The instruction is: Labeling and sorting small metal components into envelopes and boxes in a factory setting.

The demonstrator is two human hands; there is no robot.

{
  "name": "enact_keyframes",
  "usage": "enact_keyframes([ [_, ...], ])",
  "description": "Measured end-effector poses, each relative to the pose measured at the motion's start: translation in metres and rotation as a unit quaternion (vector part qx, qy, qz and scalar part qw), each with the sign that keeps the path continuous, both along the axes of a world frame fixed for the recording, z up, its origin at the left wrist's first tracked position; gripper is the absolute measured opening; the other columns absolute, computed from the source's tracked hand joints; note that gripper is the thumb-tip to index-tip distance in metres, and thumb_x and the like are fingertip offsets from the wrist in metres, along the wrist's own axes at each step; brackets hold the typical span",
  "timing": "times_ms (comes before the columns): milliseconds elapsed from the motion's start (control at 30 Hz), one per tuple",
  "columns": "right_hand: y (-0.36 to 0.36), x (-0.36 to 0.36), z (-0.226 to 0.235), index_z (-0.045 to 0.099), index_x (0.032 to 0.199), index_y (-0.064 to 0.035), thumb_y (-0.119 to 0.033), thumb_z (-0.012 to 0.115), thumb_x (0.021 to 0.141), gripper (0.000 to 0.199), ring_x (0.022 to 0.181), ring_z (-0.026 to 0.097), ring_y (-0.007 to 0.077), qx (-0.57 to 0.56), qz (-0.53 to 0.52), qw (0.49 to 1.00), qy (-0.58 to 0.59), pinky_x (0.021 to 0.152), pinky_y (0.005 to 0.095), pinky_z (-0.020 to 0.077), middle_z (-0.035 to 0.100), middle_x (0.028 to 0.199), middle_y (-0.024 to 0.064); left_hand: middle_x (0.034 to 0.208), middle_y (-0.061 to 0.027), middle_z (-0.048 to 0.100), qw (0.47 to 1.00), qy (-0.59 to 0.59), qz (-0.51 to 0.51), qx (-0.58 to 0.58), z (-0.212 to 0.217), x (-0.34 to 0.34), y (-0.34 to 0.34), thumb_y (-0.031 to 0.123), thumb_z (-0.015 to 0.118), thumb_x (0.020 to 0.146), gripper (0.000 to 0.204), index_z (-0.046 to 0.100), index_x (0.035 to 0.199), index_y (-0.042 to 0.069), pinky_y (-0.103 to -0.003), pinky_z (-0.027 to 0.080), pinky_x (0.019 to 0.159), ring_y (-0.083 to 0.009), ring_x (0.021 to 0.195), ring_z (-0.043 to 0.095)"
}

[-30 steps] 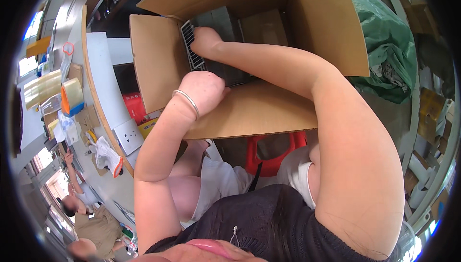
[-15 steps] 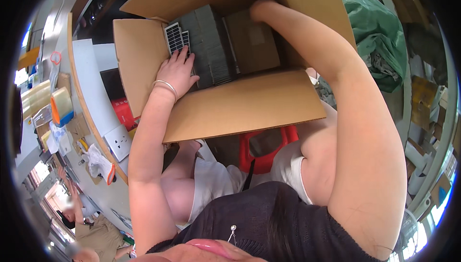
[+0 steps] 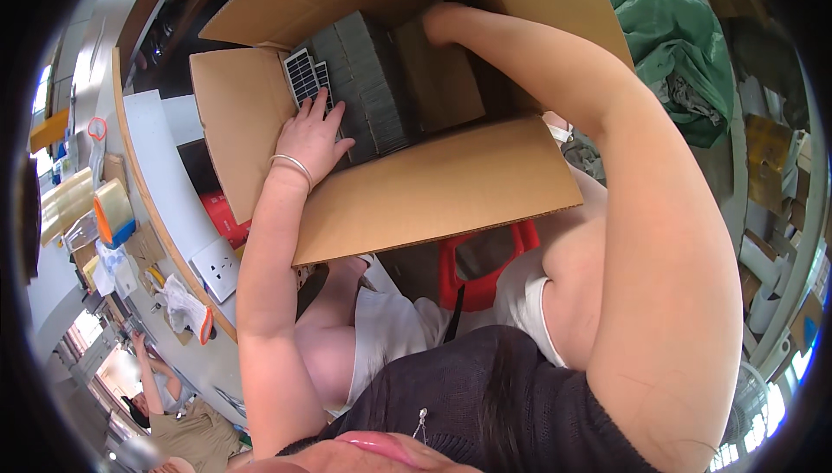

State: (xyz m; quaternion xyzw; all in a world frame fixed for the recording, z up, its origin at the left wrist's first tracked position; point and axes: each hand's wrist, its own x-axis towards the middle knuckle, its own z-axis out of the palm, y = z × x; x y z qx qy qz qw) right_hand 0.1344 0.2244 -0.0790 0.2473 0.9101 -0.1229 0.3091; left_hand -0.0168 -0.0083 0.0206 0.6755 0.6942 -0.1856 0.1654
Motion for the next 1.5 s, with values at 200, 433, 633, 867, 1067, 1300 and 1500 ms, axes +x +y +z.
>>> enact_keyframes([
  [200,-0.024,-0.007,0.023,0.062,0.109,-0.0096,-0.008,0.063,0.074,0.035,0.079,0.066,0.0308,-0.230,-0.248,0.908,0.247,0.070,0.0403,0.0530,0.066,0.097,0.0158,0.137,-0.0137,0.041,0.998,0.031,-0.005,0.047,-0.002,0.009,0.001,0.034,0.070,0.075,0.058,0.052,0.125,0.010,-0.044,0.042,0.090,-0.0344,0.121,0.044],
  [433,-0.080,-0.011,0.007,0.028,0.139,-0.0063,-0.016,0.059,0.086,0.063,0.070,0.064,0.0317,-0.150,-0.277,0.837,0.448,0.066,0.0408,0.0510,0.063,0.076,0.0178,0.134,-0.0121,0.044,0.992,0.050,-0.019,0.111,0.000,0.016,0.003,0.031,0.071,0.074,0.055,0.054,0.121,0.009,-0.043,0.039,0.094,-0.0290,0.124,0.041],
  [633,-0.068,-0.016,0.014,0.040,0.131,0.0009,-0.023,0.046,0.092,0.047,0.073,0.066,0.0279,-0.330,-0.269,0.882,0.200,0.061,0.0368,0.0553,0.064,0.078,0.0189,0.132,-0.0105,0.046,0.985,-0.024,-0.043,0.167,-0.010,0.026,0.006,0.027,0.069,0.075,0.050,0.055,0.118,0.006,-0.042,0.039,0.095,-0.0267,0.123,0.041],
  [867,-0.076,-0.005,0.023,0.054,0.098,0.0070,-0.023,0.043,0.091,0.033,0.062,0.066,0.0267,-0.384,-0.303,0.833,0.260,0.057,0.0345,0.0562,0.064,0.081,0.0188,0.121,-0.0087,0.054,0.967,-0.096,-0.081,0.221,-0.015,0.032,0.009,0.023,0.068,0.075,0.042,0.058,0.110,0.004,-0.040,0.040,0.093,-0.0243,0.118,0.046],
  [1067,-0.069,-0.001,0.021,0.056,0.105,0.0035,-0.028,0.047,0.092,0.035,0.067,0.066,0.0257,-0.455,-0.339,0.779,0.267,0.058,0.0362,0.0571,0.063,0.089,0.0165,0.116,-0.0066,0.056,0.944,-0.201,-0.165,0.201,-0.012,0.034,0.013,0.018,0.067,0.076,0.033,0.062,0.107,0.007,-0.038,0.040,0.093,-0.0246,0.115,0.048],
  [1300,-0.068,-0.008,0.009,0.052,0.125,-0.0021,-0.036,0.051,0.092,0.047,0.076,0.066,0.0249,-0.413,-0.336,0.813,0.237,0.067,0.0357,0.0547,0.065,0.098,0.0165,0.122,-0.0058,0.055,0.949,-0.206,-0.185,0.149,-0.015,0.036,0.018,0.023,0.065,0.079,0.027,0.064,0.102,0.010,-0.044,0.035,0.102,-0.0257,0.125,0.041],
  [1500,-0.081,-0.005,-0.002,0.064,0.096,0.0032,-0.039,0.042,0.089,0.048,0.097,0.059,0.0390,-0.256,-0.273,0.850,0.370,0.091,0.0413,0.0428,0.063,0.098,0.0233,0.123,-0.0083,0.053,0.952,-0.204,-0.187,0.133,-0.018,0.036,0.019,0.019,0.064,0.080,0.025,0.062,0.103,0.008,-0.044,0.035,0.102,-0.0284,0.126,0.040],
])
